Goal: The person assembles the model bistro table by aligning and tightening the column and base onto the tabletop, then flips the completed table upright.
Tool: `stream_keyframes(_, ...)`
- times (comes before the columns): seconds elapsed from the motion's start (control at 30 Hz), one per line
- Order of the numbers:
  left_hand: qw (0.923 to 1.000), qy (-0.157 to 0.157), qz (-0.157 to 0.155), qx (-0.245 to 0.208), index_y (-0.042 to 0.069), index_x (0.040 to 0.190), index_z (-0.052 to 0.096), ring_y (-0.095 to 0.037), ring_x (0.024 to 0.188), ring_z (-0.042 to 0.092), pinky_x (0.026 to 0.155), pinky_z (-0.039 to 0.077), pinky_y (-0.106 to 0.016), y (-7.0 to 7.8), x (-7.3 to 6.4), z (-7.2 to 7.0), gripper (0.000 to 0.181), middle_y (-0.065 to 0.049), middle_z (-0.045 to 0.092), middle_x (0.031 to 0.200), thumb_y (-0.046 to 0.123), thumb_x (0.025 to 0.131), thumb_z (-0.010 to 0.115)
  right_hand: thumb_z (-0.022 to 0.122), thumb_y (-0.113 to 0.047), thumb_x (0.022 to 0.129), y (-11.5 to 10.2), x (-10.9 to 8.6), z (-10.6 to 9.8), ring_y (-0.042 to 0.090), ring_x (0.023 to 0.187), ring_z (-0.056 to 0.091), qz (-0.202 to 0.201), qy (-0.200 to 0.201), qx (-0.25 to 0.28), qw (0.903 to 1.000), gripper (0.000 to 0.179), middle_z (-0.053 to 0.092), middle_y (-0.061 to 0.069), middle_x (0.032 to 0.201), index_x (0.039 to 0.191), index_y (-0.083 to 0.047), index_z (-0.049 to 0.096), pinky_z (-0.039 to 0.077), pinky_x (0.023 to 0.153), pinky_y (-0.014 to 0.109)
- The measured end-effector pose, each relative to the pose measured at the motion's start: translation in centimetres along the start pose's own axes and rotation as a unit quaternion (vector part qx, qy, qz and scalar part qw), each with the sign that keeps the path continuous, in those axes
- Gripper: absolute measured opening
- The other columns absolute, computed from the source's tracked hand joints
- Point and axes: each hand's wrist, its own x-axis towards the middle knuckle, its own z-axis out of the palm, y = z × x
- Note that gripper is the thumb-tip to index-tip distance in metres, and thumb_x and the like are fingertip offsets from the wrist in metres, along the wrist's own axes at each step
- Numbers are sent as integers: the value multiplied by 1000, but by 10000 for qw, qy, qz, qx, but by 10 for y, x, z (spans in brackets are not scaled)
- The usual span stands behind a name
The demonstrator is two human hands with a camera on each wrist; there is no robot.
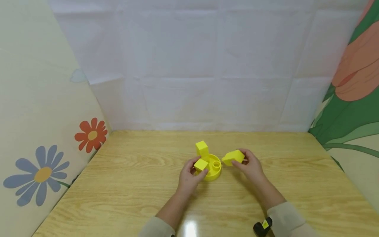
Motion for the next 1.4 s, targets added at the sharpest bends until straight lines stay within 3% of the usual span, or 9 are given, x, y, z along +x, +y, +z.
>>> stream_keyframes(0.23,9998,-132,-63,-108,-3,132,56,-27,114,57,101,47,-27,0,1,-6,51,-22,55,132,2,84,73,74,-13,87,-7,1,3,17,87,56,-54,78,41,9999,53,61,17,114,135,-8,53,49,71,18)
stream_keyframes(0.47,9984,-358,-99,-419,-5,133,53,-19,114,58,97,47,-18,-2,2,-11,47,-24,57,133,-2,88,66,75,-16,87,-13,2,7,17,88,56,-22,-18,107,9999,51,62,15,113,134,-10,56,50,73,19)
stream_keyframes(0.77,9966,-372,-121,-722,-7,129,53,-6,102,58,89,48,-15,-2,6,-17,42,-26,59,126,-3,89,62,73,-13,88,-27,0,17,16,95,55,-324,-184,417,9984,47,62,15,110,131,-5,57,49,78,18)
stream_keyframes(1.07,9964,-335,-143,-760,-8,132,52,-3,103,59,91,49,-15,-4,7,-19,45,-26,58,129,-2,89,65,75,-12,86,-31,0,34,14,92,55,-453,-433,394,9973,46,64,15,106,128,-4,59,50,79,21)
stream_keyframes(1.4,9963,-331,-238,-757,-5,130,55,-10,108,60,92,50,-17,-5,7,-18,43,-24,59,130,-1,89,67,77,-15,85,-24,0,42,16,92,56,-291,-447,231,9983,46,64,11,102,127,-6,60,50,80,23)
